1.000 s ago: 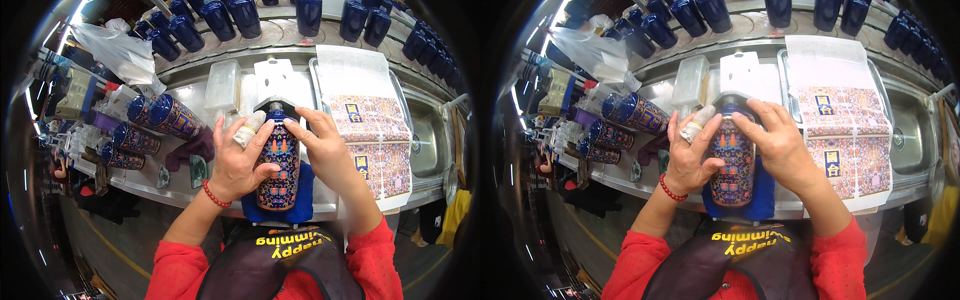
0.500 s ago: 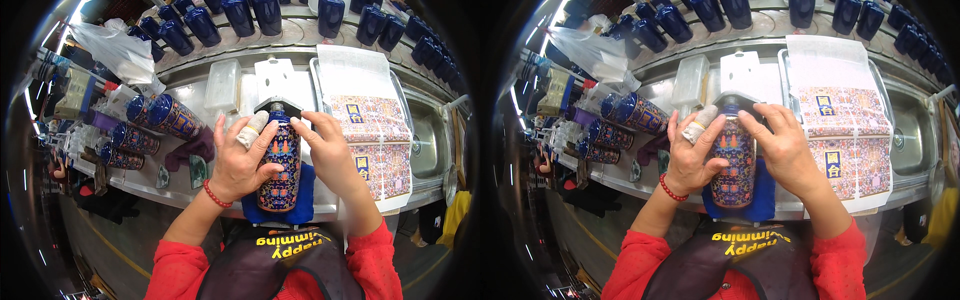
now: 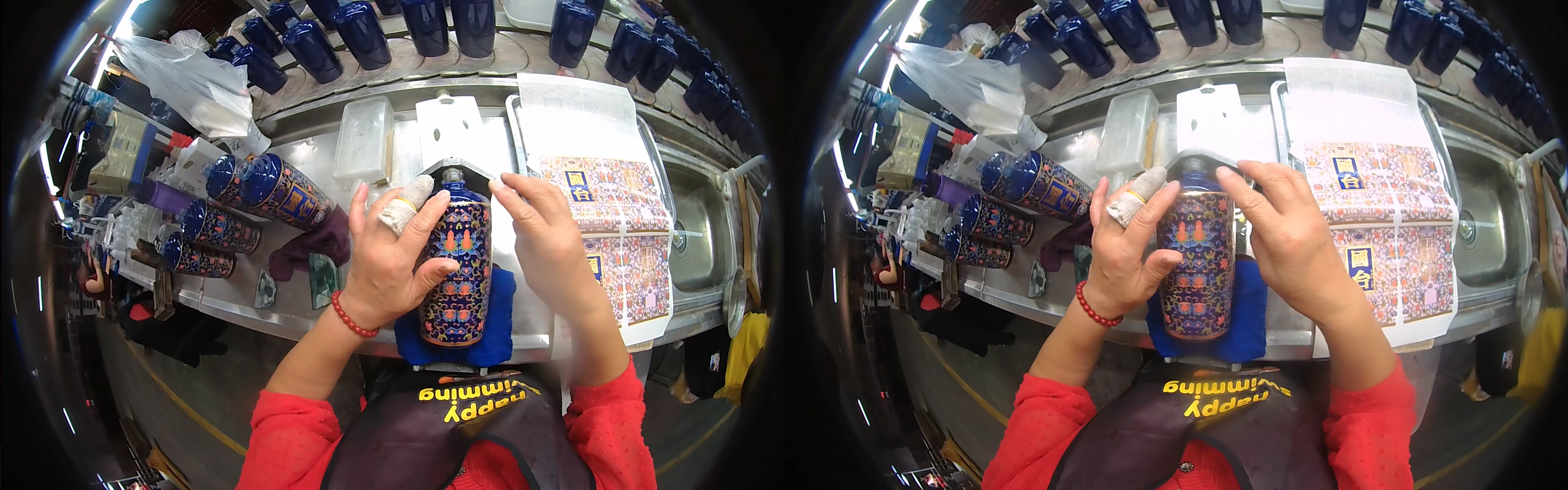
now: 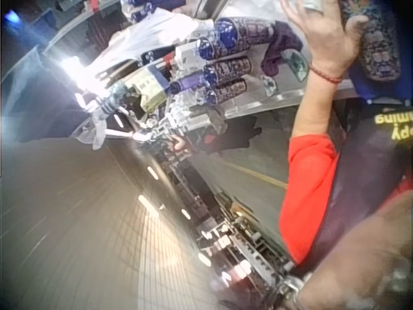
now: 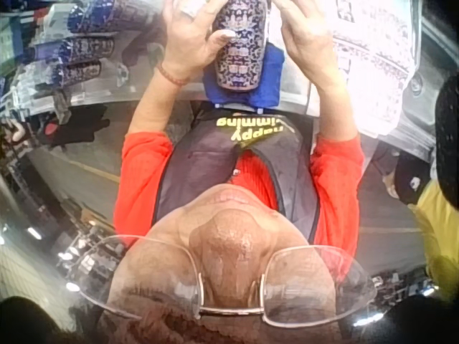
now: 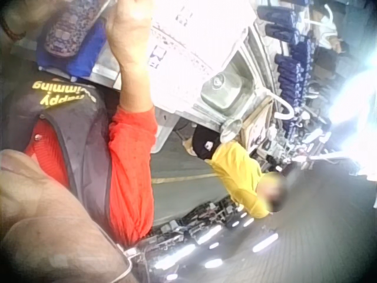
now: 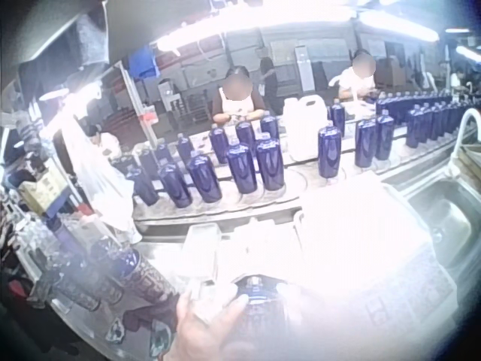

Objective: The person applies decorative stickers to a blue cylindrical bottle, smoothing each sticker with a green plastic card and trimming excess with a small blade. The person rotates the bottle to cover different sides and continues applying and smoothing multiple stickers.

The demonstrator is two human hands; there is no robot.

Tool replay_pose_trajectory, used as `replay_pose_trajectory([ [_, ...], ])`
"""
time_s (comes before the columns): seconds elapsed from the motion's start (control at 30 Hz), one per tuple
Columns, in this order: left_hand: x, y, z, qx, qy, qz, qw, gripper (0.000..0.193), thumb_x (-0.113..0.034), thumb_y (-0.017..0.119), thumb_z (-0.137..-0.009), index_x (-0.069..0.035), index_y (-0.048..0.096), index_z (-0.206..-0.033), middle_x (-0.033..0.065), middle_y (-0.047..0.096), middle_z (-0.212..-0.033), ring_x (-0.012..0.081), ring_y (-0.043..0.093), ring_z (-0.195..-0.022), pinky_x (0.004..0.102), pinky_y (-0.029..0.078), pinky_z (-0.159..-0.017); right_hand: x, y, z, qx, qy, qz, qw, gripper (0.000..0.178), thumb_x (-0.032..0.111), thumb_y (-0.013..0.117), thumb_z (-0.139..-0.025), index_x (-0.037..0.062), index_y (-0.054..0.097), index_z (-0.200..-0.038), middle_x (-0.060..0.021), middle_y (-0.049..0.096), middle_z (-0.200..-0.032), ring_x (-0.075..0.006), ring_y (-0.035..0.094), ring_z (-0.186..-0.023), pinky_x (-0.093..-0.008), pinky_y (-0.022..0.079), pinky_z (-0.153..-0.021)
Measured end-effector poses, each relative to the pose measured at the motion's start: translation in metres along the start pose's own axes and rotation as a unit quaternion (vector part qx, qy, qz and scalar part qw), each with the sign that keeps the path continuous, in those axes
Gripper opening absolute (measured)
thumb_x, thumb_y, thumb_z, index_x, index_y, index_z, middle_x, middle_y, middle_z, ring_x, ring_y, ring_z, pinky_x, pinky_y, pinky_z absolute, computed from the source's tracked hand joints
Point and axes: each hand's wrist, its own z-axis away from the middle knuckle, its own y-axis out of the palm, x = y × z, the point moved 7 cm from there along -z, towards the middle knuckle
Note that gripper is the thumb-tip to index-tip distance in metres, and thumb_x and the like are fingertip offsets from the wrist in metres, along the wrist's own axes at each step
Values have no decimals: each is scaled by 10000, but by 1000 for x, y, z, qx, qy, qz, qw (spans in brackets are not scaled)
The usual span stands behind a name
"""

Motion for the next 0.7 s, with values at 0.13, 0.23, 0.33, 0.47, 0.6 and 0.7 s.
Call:
replay_pose_trajectory([
  [0.13,2,-2,-2,2,11,5,1000,665,-637,490,-1009,-117,650,-1392,154,649,-1351,352,515,-1286,631,180,-1188,-5,-10,-2,-3,13,-13,1000,585,-165,581,-807,34,634,-1355,-235,627,-1290,-426,606,-1190,-470,493,-1032],
  [0.23,-2,-4,-2,1,33,-19,999,633,-624,495,-1013,-130,669,-1369,146,661,-1338,342,515,-1286,623,184,-1192,-3,-11,-2,3,5,-4,1000,587,-167,582,-804,30,633,-1354,-240,628,-1286,-428,608,-1188,-471,494,-1031],
  [0.33,-5,-4,-2,1,44,-43,998,615,-611,501,-1015,-134,674,-1361,141,673,-1324,331,520,-1279,620,193,-1194,-1,-7,-1,6,-3,0,1000,596,-180,581,-789,19,633,-1348,-230,632,-1299,-413,615,-1192,-462,498,-1034],
  [0.47,-5,-1,-2,4,47,-48,998,615,-595,531,-1007,-117,664,-1371,142,670,-1327,334,534,-1263,621,206,-1191,-2,-5,1,9,-2,0,1000,610,-182,578,-783,20,626,-1357,-230,629,-1303,-416,613,-1193,-463,496,-1038],
  [0.6,3,-2,3,-4,14,20,1000,640,-583,562,-995,-92,641,-1397,151,658,-1344,351,540,-1255,619,219,-1187,-3,-6,-1,9,-2,-8,1000,626,-167,579,-780,36,621,-1370,-233,617,-1301,-429,592,-1205,-477,490,-1038],
  [0.7,5,-1,8,-5,5,23,1000,653,-581,571,-991,-85,630,-1412,159,651,-1355,357,537,-1262,618,225,-1184,1,2,-4,43,-21,-6,999,641,-157,590,-758,44,628,-1366,-223,614,-1304,-421,579,-1216,-477,493,-1036],
])
